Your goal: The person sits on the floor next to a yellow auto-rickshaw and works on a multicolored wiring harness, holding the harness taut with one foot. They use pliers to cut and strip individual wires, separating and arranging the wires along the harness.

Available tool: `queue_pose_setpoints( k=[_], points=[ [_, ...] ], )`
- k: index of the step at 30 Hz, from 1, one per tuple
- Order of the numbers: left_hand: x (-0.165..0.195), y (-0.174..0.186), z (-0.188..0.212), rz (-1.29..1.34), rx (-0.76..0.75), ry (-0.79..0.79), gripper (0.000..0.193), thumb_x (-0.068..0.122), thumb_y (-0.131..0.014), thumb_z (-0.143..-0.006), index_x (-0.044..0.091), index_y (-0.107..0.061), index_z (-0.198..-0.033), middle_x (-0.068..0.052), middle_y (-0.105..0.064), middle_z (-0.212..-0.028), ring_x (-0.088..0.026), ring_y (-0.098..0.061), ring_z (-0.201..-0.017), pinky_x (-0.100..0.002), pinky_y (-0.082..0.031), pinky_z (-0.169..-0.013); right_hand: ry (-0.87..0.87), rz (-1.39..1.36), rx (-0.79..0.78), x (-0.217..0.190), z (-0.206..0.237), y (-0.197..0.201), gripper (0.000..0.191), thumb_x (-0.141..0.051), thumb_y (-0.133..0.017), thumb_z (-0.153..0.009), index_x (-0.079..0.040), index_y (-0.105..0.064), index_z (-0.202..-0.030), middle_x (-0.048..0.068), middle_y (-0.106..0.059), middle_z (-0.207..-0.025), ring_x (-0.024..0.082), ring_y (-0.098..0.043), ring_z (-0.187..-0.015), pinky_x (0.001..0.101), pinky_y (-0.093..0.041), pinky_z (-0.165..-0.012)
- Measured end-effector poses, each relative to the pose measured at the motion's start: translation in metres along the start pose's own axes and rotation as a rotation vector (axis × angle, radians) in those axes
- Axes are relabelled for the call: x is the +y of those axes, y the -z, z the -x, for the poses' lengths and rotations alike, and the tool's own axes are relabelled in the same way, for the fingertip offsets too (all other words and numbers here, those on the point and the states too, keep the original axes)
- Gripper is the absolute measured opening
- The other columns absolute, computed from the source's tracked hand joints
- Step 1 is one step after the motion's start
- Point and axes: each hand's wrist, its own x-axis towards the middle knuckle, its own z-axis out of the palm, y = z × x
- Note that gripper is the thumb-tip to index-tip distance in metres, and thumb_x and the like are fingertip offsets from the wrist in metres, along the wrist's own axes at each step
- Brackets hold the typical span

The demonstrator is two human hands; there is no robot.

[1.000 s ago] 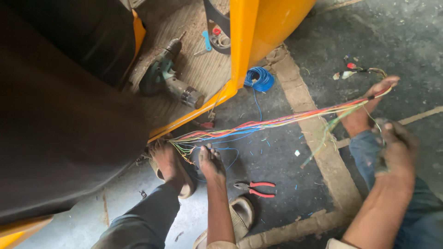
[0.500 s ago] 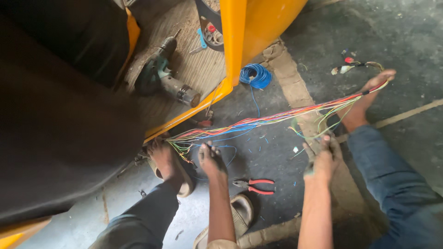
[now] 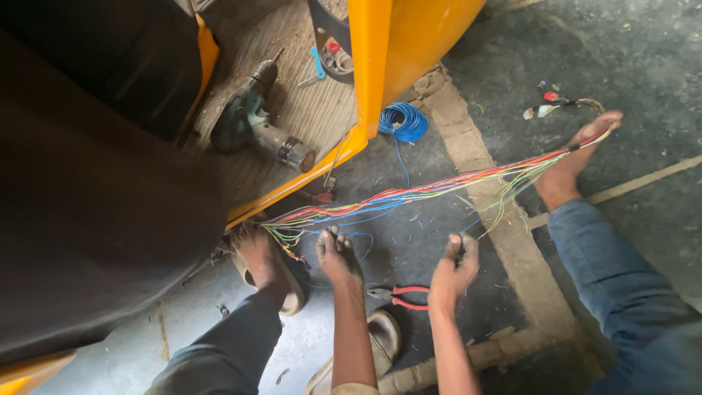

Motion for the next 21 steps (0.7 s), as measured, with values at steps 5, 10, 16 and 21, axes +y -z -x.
queue_pose_setpoints(
  k=[5,10,16,21],
  points=[
    [-0.002,0.0,0.002,0.032,-0.011,0.001,0.019,0.021,-0.067,-0.097,0.014,-0.06,-0.114,-0.003,-0.072,-0.101,-0.011,-0.061,-0.08,-0.029,-0.048,-0.073,-0.59,-0.618,-0.122,0.009,-0.02,-0.025,0.008,-0.016,-0.068,-0.096,-0.01,-0.068,-0.101,0.003,-0.07,-0.092,0.014,-0.064,-0.079,0.0309,-0.053,-0.069],
    [-0.018,-0.019,0.018,-0.017,-0.085,0.088,0.021,0.023,-0.068,-0.098,0.013,-0.065,-0.115,-0.002,-0.071,-0.101,-0.011,-0.061,-0.082,-0.028,-0.05,-0.072,-0.729,-0.735,-0.269,0.029,-0.05,-0.065,0.014,-0.018,-0.074,-0.092,-0.01,-0.069,-0.101,0.002,-0.07,-0.09,0.014,-0.066,-0.078,0.0306,-0.054,-0.068],
    [-0.058,-0.045,0.048,-0.148,-0.048,0.086,0.017,0.021,-0.071,-0.097,0.013,-0.07,-0.112,0.005,-0.07,-0.099,-0.006,-0.061,-0.084,-0.025,-0.047,-0.068,-0.646,-0.668,-0.351,0.036,-0.061,-0.079,0.014,-0.015,-0.079,-0.09,-0.008,-0.072,-0.1,0.002,-0.067,-0.085,0.011,-0.059,-0.07,0.0277,-0.044,-0.058],
    [-0.078,-0.051,0.058,-0.216,-0.057,0.181,0.021,0.015,-0.072,-0.095,0.008,-0.072,-0.115,0.001,-0.07,-0.097,-0.009,-0.064,-0.082,-0.025,-0.052,-0.071,-0.695,-0.575,-0.369,0.034,-0.062,-0.077,0.014,-0.018,-0.076,-0.089,-0.01,-0.072,-0.1,-0.002,-0.069,-0.086,0.006,-0.06,-0.068,0.0231,-0.045,-0.057]
  ],
)
